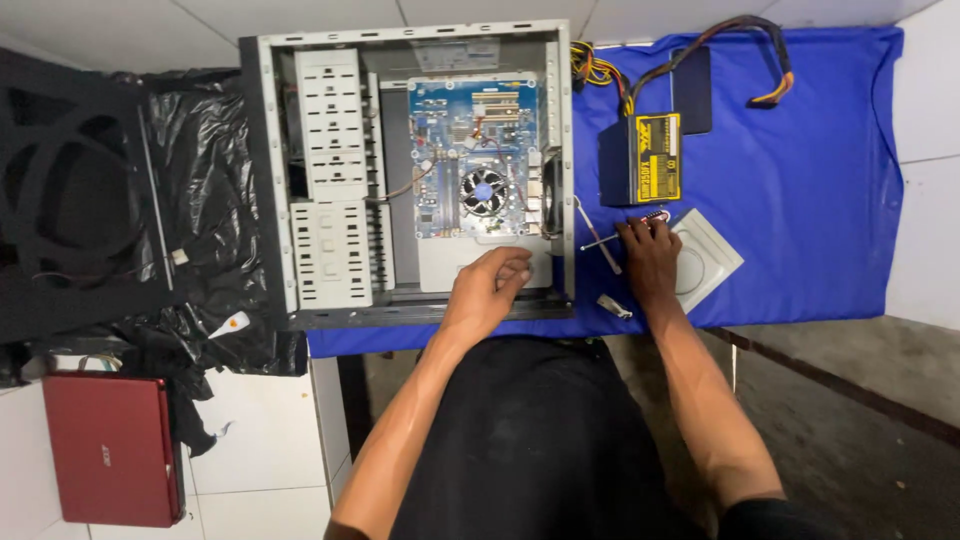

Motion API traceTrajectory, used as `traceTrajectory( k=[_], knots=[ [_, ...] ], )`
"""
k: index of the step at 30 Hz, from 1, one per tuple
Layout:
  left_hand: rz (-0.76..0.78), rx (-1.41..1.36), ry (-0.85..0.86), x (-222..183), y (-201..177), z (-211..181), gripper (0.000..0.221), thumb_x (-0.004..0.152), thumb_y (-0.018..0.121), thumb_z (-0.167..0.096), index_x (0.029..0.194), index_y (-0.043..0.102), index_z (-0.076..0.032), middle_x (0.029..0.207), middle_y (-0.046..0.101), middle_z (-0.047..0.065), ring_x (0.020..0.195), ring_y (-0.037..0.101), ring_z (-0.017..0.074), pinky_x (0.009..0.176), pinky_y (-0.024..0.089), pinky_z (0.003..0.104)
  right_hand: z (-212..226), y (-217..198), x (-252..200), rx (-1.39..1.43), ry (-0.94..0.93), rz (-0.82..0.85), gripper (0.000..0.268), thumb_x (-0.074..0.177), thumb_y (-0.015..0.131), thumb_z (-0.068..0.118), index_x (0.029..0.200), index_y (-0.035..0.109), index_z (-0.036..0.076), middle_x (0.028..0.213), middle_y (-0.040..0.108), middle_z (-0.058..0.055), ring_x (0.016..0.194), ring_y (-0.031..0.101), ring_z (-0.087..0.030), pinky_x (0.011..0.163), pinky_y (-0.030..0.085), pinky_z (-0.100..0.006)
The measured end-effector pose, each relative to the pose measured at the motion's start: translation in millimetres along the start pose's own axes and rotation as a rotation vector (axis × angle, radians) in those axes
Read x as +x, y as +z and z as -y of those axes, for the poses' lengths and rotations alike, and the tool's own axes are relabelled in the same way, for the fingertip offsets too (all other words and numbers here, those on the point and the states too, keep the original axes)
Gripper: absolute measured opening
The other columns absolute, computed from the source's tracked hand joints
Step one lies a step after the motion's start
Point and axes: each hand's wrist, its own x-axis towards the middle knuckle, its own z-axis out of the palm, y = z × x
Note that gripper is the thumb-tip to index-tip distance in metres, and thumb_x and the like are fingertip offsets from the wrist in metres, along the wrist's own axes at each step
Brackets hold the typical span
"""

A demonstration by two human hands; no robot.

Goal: Disassembling a desktop computer case and removing internal components like the power supply

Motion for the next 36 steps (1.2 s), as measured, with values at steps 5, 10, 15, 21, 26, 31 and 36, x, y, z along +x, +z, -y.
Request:
traceTrajectory(
  k=[5, 10, 15, 21, 26, 31, 36],
  knots=[
    [0.024, -0.061, -0.083, 23, 20, -15, 0.03, 0.093, 0.069, -0.015, 0.122, 0.071, -0.017, 0.102, 0.077, 0.005, 0.095, 0.075, 0.0189, 0.086, 0.06, 0.031, -14, -2, 6, 0.007, -0.062, -0.014, 0.016, 0.105, 0.052, 0.019, 0.115, 0.062, 0.028, 0.121, 0.063, 0.005, 0.127, 0.048, -0.026, 0.111, 0.03, -0.051],
    [-0.03, 0.019, -0.138, 48, 35, -35, 0.045, 0.093, 0.069, -0.016, 0.133, 0.062, 0.004, 0.118, 0.071, 0.025, 0.11, 0.071, 0.0365, 0.093, 0.059, 0.045, -18, -32, 4, 0.165, -0.127, -0.054, 0.036, 0.109, 0.034, 0.061, 0.123, 0.061, 0.042, 0.104, 0.061, 0.01, 0.117, 0.051, -0.018, 0.112, 0.027, -0.046],
    [0.069, 0.172, -0.193, 50, 48, -50, 0.056, 0.093, 0.069, -0.028, 0.138, 0.058, 0.003, 0.123, 0.069, 0.025, 0.118, 0.064, 0.0428, 0.101, 0.054, 0.051, 3, -123, 11, 0.961, 0.192, 0.098, 0.02, 0.101, 0.067, 0.031, 0.12, 0.071, 0.027, 0.1, 0.071, -0.002, 0.078, 0.069, -0.027, 0.074, 0.058, -0.038],
    [0.143, 0.304, -0.197, 57, 51, -63, 0.069, 0.093, 0.069, -0.032, 0.142, 0.049, 0.011, 0.128, 0.065, 0.032, 0.119, 0.062, 0.0478, 0.1, 0.052, 0.055, -4, -148, 9, 1.531, 0.461, 0.093, 0.043, 0.082, 0.084, 0.011, 0.124, 0.073, 0.015, 0.101, 0.076, -0.009, 0.084, 0.068, -0.016, 0.08, 0.056, -0.033],
    [0.19, 0.455, -0.267, 59, 56, -54, 0.072, 0.094, 0.066, -0.035, 0.147, 0.044, 0.008, 0.126, 0.067, 0.028, 0.117, 0.064, 0.0452, 0.098, 0.053, 0.055, -15, -130, 4, 1.791, 0.562, 0.052, 0.032, 0.082, 0.08, 0.005, 0.114, 0.077, 0.002, 0.08, 0.07, -0.013, 0.071, 0.064, -0.015, 0.069, 0.058, -0.029],
    [0.141, 0.453, -0.242, 57, 59, -48, 0.072, 0.093, 0.067, -0.035, 0.146, 0.045, 0.009, 0.121, 0.069, 0.027, 0.115, 0.065, 0.0439, 0.096, 0.055, 0.053, -14, -124, 14, 1.853, 0.544, 0.075, 0.024, 0.08, 0.082, 0.006, 0.103, 0.079, 0.0, 0.076, 0.068, -0.011, 0.068, 0.066, -0.014, 0.061, 0.057, -0.025],
    [0.139, 0.46, -0.251, 58, 61, -51, 0.074, 0.093, 0.066, -0.036, 0.147, 0.044, 0.009, 0.119, 0.07, 0.026, 0.114, 0.066, 0.0437, 0.095, 0.055, 0.052, -14, -120, 20, 1.871, 0.519, 0.105, 0.023, 0.08, 0.082, 0.005, 0.102, 0.079, 0.001, 0.074, 0.066, -0.01, 0.067, 0.065, -0.013, 0.059, 0.055, -0.024]
  ],
)
